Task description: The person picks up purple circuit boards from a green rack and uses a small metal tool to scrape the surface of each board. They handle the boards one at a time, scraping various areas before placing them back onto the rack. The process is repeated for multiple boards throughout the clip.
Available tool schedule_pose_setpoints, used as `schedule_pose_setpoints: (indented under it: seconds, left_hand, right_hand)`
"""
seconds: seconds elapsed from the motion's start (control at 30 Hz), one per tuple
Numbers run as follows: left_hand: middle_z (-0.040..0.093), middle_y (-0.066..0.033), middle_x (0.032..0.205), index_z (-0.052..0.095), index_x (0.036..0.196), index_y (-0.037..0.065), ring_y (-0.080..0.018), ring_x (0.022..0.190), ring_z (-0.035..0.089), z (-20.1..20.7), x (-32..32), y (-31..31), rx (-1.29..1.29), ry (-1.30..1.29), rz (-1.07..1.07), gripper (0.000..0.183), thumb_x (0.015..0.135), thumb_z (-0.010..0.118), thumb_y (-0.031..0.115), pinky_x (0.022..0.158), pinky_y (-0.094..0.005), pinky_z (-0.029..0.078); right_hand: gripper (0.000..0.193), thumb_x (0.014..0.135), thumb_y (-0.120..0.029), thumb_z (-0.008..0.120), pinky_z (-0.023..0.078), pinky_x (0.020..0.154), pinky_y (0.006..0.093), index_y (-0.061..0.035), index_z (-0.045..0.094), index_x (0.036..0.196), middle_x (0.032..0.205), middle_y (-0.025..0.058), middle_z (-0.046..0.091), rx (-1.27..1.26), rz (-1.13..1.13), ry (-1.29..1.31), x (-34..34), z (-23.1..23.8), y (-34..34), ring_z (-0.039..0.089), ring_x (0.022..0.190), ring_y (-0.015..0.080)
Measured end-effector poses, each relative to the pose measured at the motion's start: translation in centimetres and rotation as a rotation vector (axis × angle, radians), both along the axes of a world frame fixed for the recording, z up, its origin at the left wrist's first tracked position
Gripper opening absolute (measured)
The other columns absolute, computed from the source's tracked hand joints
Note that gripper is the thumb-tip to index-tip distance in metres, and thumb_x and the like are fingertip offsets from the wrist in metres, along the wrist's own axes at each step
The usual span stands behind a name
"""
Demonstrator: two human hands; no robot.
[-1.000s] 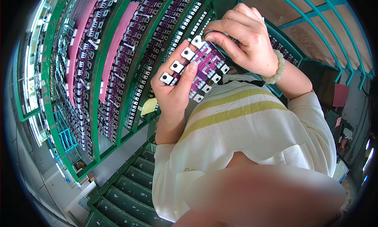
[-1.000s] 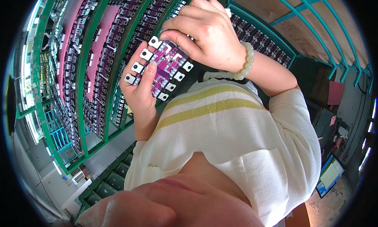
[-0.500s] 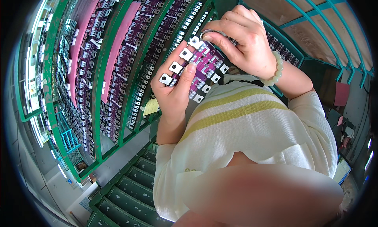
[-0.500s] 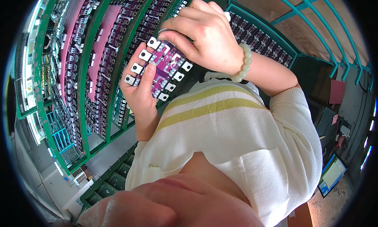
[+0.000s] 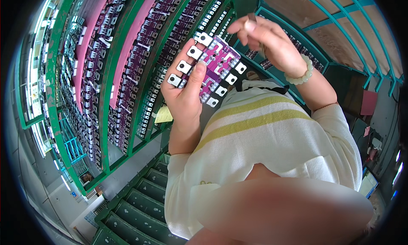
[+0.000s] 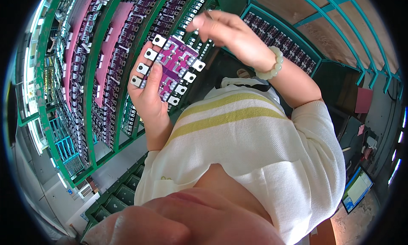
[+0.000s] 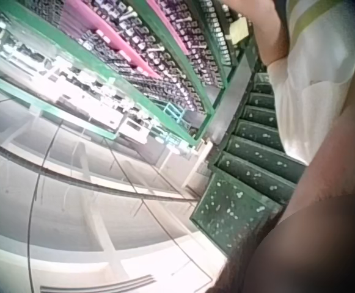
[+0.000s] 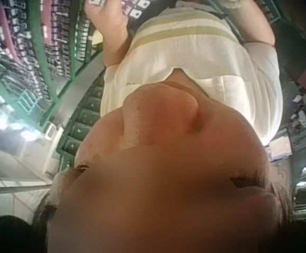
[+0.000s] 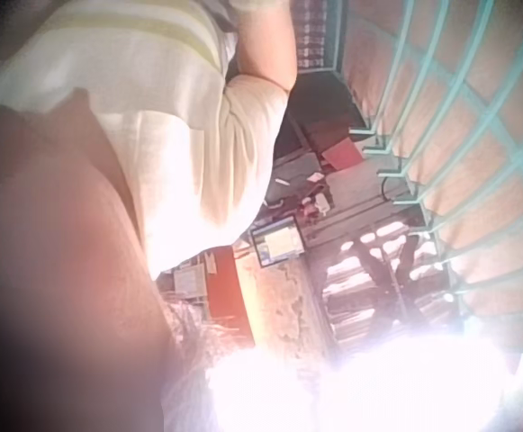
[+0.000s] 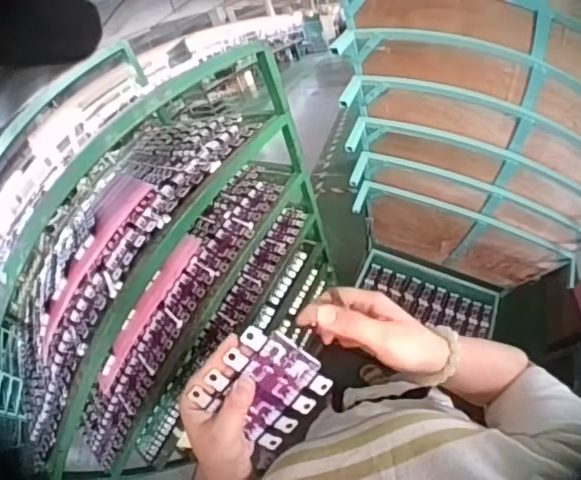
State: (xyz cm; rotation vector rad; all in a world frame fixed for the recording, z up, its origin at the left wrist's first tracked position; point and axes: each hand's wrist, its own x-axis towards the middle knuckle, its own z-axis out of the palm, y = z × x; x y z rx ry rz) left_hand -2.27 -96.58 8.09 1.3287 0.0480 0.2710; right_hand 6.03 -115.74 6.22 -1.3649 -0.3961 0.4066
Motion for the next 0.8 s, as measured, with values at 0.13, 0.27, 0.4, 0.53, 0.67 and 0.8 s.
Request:
schedule_pose_setpoints:
  seconds: [0.13, 0.27, 0.4, 0.53, 0.67, 0.8]
  left_hand:
    - [0.062, -0.0171, 0.115, 0.050, 0.127, -0.010, -0.0164, 0.102, 0.060, -0.1, 0.2, -0.3, -0.048, 0.007, 0.008, 0.041, 0.088, 0.061, 0.000, 0.091, -0.0282, 0.045]
    - [0.062, -0.0169, 0.115, 0.049, 0.127, -0.010, -0.0163, 0.102, 0.060, -0.1, 0.3, -0.3, -0.041, 0.022, -0.011, 0.042, 0.088, 0.061, -0.001, 0.091, -0.0284, 0.045]
    - [0.061, -0.0174, 0.117, 0.049, 0.126, -0.012, -0.0168, 0.103, 0.060, -0.2, 0.5, -0.7, -0.029, 0.019, -0.007, 0.039, 0.089, 0.058, 0.000, 0.090, -0.0286, 0.046]
    - [0.056, -0.0204, 0.123, 0.047, 0.127, -0.012, -0.0225, 0.108, 0.059, -0.6, 0.6, 0.0, -0.169, -0.005, -0.151, 0.047, 0.097, 0.045, 0.023, 0.094, -0.0339, 0.046]
    - [0.046, -0.0242, 0.133, 0.036, 0.133, -0.014, -0.0303, 0.122, 0.049, -1.0, 1.1, 0.0, -0.725, -0.170, -0.484, 0.072, 0.097, 0.026, 0.047, 0.104, -0.0431, 0.038]
    - [0.041, -0.0217, 0.139, 0.034, 0.134, -0.013, -0.0297, 0.127, 0.044, -0.4, 0.6, -0.3, -0.552, 0.020, -0.287, 0.067, 0.098, 0.027, 0.042, 0.107, -0.0436, 0.033]
  right_hand:
    - [0.027, 0.091, -0.030, 0.063, 0.033, 0.057, 0.0179, -0.0045, 0.067, 0.099, 0.072, -0.0064, 0.054, 0.099, 0.148, 0.163, -1.0, -0.8, 0.0, 0.044, 0.065, 0.0017]
    - [0.021, 0.093, -0.023, 0.060, 0.036, 0.057, 0.0196, -0.0042, 0.067, 0.100, 0.072, -0.0061, 0.056, 0.127, 0.145, 0.088, -1.4, -1.4, 0.2, 0.045, 0.065, 0.0016]
    - [0.024, 0.093, -0.026, 0.060, 0.035, 0.055, 0.0184, -0.0055, 0.067, 0.104, 0.074, -0.0062, 0.056, 0.200, 0.133, 0.232, -1.5, -1.3, 0.0, 0.044, 0.063, 0.0015]
    - [0.027, 0.093, -0.028, 0.060, 0.030, 0.052, 0.0187, -0.0051, 0.067, 0.105, 0.070, -0.0072, 0.053, 0.233, 0.089, 0.233, -1.5, -1.3, 0.0, 0.037, 0.058, 0.0015]
    - [0.026, 0.093, -0.027, 0.060, 0.027, 0.049, 0.0184, -0.0037, 0.068, 0.102, 0.070, -0.0074, 0.054, 0.302, 0.066, 0.294, -1.4, -1.7, 0.0, 0.034, 0.056, 0.0007]
    - [0.023, 0.092, -0.027, 0.061, 0.025, 0.048, 0.0173, -0.0049, 0.068, 0.095, 0.069, -0.0075, 0.054, 0.378, 0.031, 0.412, -1.1, -1.5, 0.0, 0.033, 0.055, 0.0005]
